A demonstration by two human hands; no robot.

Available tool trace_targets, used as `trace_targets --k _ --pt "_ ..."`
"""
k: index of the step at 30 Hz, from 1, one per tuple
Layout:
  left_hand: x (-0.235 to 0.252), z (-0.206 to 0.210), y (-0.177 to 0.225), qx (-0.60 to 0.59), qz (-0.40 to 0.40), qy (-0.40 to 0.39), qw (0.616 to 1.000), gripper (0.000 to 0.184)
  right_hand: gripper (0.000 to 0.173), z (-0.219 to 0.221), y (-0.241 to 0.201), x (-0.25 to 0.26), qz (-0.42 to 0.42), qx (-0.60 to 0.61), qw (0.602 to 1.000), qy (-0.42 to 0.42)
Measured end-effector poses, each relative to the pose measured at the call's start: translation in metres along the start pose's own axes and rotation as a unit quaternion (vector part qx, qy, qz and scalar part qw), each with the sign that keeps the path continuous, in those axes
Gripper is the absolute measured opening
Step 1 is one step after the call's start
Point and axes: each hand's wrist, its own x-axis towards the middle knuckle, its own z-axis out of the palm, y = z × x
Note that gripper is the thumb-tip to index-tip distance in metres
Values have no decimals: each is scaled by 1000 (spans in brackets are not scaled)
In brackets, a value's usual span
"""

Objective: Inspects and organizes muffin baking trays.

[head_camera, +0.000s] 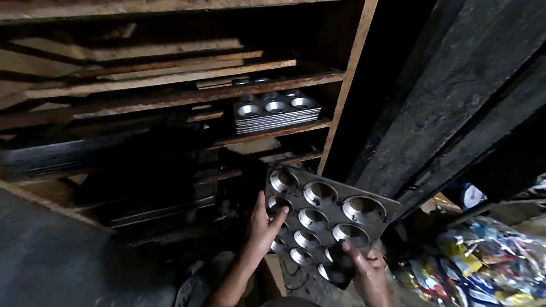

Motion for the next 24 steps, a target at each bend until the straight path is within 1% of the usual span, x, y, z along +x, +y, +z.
trace_targets --k 2,5,9,11,13,15,16,17,19,20,21,22,23,24 --pt "0 -1 2 25 -18 -16 999 87 18 1 -2 -2 -9 -14 1000 -5" --pt "-1 -5 7 58 -39 -57 996 86 17 -1 1 -3 -20 -13 1000 -8" --pt "-4 -7 15 109 -51 -71 990 81 18 -1 3 -4 -14 -17 1000 -9" --pt "-3 -10 19 119 -57 -91 987 79 19 -1 3 -3 18 -9 1000 1" --pt "-2 -12 18 99 -38 -100 989 81 20 1 3 0 81 -3 996 27" --pt "-2 -10 7 32 19 -70 997 82 19 3 6 3 144 21 988 58" --pt "-1 -9 2 -1 54 -38 998 76 20 4 9 5 171 39 982 73" --pt "0 -8 -2 -20 91 -4 996 66 19 5 12 5 195 54 976 85" --pt "3 -9 -4 -33 139 57 988 33 17 7 18 4 233 77 964 100" --pt "5 -11 -4 -19 148 81 986 24 16 8 20 4 246 89 960 104" --pt "7 -12 -2 4 147 95 985 19 16 8 22 3 254 98 957 103" --pt "8 -13 0 33 138 100 985 19 16 9 24 3 259 104 955 99" --pt "9 -13 3 66 126 100 985 26 16 9 25 2 262 106 955 95" --pt "10 -13 6 102 112 96 984 39 17 11 25 1 265 108 954 90"
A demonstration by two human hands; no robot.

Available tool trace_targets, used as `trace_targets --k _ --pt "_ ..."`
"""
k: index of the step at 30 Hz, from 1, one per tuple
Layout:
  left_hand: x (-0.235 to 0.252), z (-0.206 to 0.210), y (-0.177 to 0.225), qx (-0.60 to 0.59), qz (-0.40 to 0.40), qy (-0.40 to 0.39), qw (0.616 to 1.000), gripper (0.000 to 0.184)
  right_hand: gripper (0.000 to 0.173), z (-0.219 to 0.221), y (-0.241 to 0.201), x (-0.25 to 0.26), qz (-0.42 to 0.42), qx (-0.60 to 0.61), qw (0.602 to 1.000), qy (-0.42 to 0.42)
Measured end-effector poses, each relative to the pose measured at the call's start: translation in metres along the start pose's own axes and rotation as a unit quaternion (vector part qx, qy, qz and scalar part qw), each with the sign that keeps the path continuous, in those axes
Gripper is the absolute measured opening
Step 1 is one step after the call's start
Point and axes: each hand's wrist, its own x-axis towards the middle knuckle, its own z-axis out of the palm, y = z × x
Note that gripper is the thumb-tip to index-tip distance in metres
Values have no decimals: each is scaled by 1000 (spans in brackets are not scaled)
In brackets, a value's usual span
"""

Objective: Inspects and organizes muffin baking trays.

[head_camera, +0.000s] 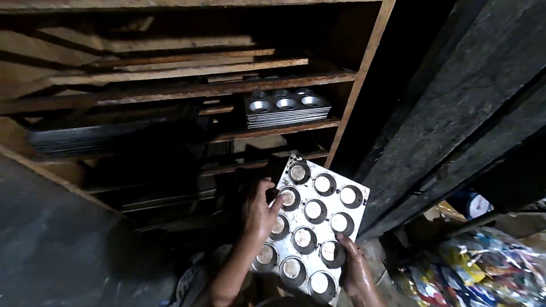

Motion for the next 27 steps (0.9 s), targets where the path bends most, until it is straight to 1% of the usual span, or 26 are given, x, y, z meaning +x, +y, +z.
trace_targets --k 1,2,3,5,9,12,14,17,18,22,25,27 --pt "2 0 5 30 -23 -21 999 50 17 1 2 0 3 2 1000 -5" --pt "3 0 9 57 -45 -41 996 57 17 1 4 -1 6 5 1000 -7" --pt "5 2 12 85 -62 -53 993 59 18 2 5 -1 7 7 1000 -9" --pt "5 4 17 125 -75 -66 987 57 18 4 7 -3 7 6 1000 -14" --pt "3 9 14 157 -40 -29 986 49 16 6 9 -7 0 12 1000 -15" --pt "2 12 14 164 -36 -34 985 44 17 5 10 -8 -1 20 1000 -13" --pt "1 13 14 163 -44 -39 985 47 17 4 11 -8 2 22 1000 -12" --pt "1 12 13 151 -57 -47 986 56 18 4 10 -11 4 20 1000 -12" --pt "1 13 12 152 -52 -43 986 54 18 4 10 -11 5 22 1000 -11" --pt "0 17 4 144 -12 -8 989 38 18 3 10 -10 3 25 1000 -13" --pt "-4 17 -2 79 18 21 996 32 16 1 9 -7 -26 19 999 -11" --pt "-6 18 -8 24 43 69 996 26 15 -2 5 -6 -56 18 998 -15"
